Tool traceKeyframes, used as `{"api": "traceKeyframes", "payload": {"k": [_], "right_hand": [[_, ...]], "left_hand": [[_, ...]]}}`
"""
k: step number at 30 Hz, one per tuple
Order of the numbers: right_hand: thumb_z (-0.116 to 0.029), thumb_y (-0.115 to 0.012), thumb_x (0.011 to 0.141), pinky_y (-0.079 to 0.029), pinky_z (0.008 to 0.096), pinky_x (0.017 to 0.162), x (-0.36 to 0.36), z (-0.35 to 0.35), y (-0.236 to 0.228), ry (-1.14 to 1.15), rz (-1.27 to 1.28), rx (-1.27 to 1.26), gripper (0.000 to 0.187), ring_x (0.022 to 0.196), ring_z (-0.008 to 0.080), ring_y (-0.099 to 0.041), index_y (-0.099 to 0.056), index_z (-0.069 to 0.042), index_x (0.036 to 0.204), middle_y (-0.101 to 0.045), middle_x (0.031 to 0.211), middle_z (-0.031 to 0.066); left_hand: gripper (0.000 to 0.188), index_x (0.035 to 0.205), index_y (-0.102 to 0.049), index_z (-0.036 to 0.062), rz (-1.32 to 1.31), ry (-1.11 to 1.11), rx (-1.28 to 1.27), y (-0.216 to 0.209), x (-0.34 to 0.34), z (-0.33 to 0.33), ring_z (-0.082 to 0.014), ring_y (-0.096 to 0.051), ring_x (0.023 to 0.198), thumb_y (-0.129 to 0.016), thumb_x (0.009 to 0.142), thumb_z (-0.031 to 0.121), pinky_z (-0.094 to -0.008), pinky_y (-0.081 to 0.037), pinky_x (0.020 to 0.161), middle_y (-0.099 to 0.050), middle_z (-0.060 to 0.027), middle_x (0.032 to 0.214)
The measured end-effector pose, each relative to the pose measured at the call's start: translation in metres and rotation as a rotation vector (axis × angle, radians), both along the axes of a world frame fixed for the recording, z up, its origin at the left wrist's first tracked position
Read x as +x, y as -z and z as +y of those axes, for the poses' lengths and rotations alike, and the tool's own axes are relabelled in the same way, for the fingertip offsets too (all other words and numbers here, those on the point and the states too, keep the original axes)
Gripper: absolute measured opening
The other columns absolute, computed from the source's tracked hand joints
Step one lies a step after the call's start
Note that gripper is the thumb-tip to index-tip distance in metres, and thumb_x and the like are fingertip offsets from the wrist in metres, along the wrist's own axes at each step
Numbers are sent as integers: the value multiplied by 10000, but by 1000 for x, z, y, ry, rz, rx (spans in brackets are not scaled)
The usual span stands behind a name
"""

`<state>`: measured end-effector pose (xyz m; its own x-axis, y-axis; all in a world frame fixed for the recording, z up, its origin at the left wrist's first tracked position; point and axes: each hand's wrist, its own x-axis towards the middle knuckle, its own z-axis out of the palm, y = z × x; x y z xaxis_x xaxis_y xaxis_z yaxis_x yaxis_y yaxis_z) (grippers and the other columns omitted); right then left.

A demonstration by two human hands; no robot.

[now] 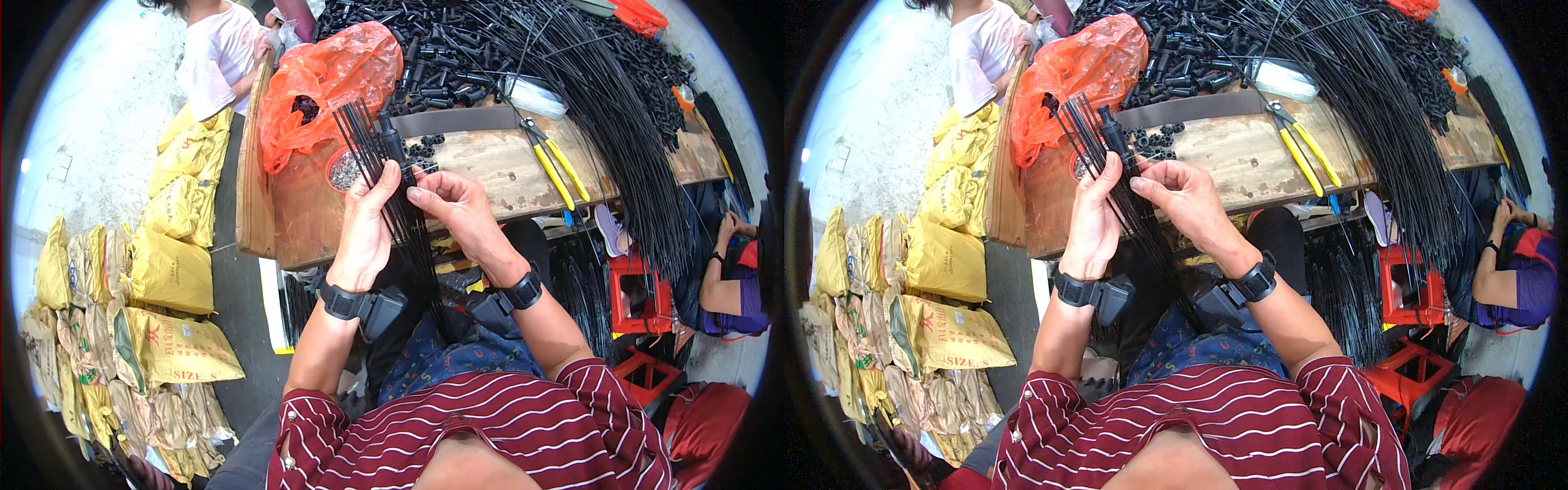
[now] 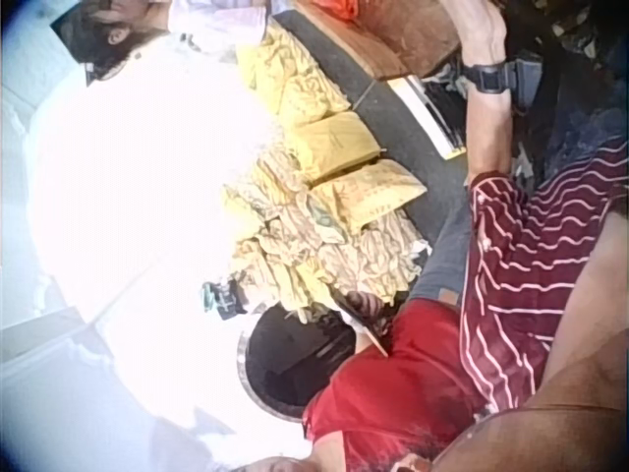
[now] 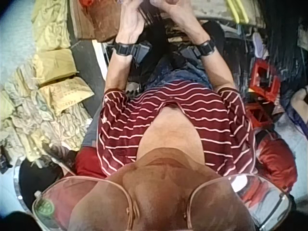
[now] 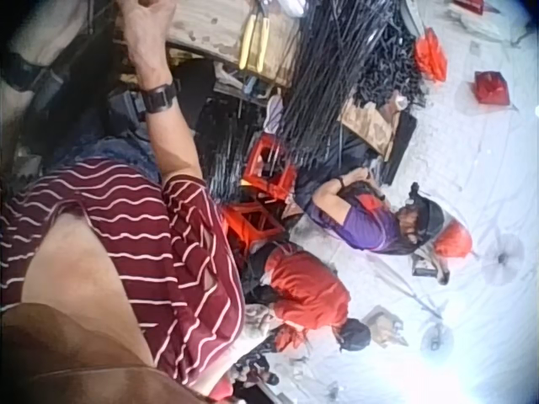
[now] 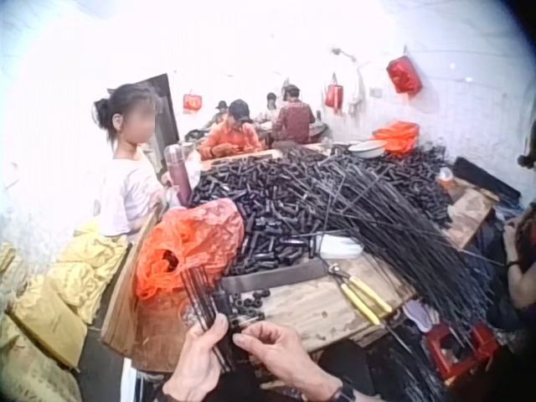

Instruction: Manually assemble and secure plastic or metal ribs/components for umbrella manufacturing using pliers.

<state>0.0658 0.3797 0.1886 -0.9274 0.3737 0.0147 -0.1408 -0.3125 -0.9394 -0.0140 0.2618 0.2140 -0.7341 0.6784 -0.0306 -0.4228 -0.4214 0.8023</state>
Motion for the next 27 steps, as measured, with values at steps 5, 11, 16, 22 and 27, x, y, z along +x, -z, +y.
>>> {"api": "traceKeyframes", "payload": {"k": [5, 11, 16, 22, 27], "right_hand": [[-114, -701, 860, -465, 205, 693, 4, 6, -7, -86, -9, -131, 67, 754, 26, -562, -670, -54, 865, -650, 817, -41], [-155, -699, 869, -456, 190, 661, 12, 12, -8, -100, -44, -143, 99, 739, 18, -557, -660, -72, 907, -636, 833, -58], [-158, -677, 886, -436, 180, 631, 12, 11, -3, -72, 27, -8, 104, 719, 9, -532, -650, -60, 906, -615, 816, -67], [-171, -677, 888, -426, 174, 625, 15, 11, -7, -63, 2, 33, 113, 720, 2, -524, -649, -62, 898, -612, 812, -69], [-181, -661, 900, -409, 174, 613, 12, 12, -2, -79, -7, 37, 123, 706, 0, -504, -646, -59, 897, -600, 797, -70]], "left_hand": [[230, 1004, -617, 56, 1, -10, -42, -3, 2, 0, -137, -633, 815, -577, 947, 276, -279, -520, 736, -662, -53, 897], [189, 1006, -620, 64, -56, -3, -44, -4, 3, 5, -140, -638, 817, -578, 944, 237, -286, -523, 746, -667, -51, 901], [164, 1019, -618, 75, -84, 0, -25, -4, 6, 8, -128, -633, 816, -589, 939, 214, -284, -522, 745, -665, -42, 910], [228, 1014, -630, 64, -61, -9, -38, -4, 8, 9, -151, -641, 817, -583, 939, 274, -288, -525, 742, -668, -55, 898], [144, 1021, -616, 88, -141, -10, -28, -1, 6, 10, -123, -632, 801, -595, 931, 199, -280, -522, 732, -663, -28, 887]]}}
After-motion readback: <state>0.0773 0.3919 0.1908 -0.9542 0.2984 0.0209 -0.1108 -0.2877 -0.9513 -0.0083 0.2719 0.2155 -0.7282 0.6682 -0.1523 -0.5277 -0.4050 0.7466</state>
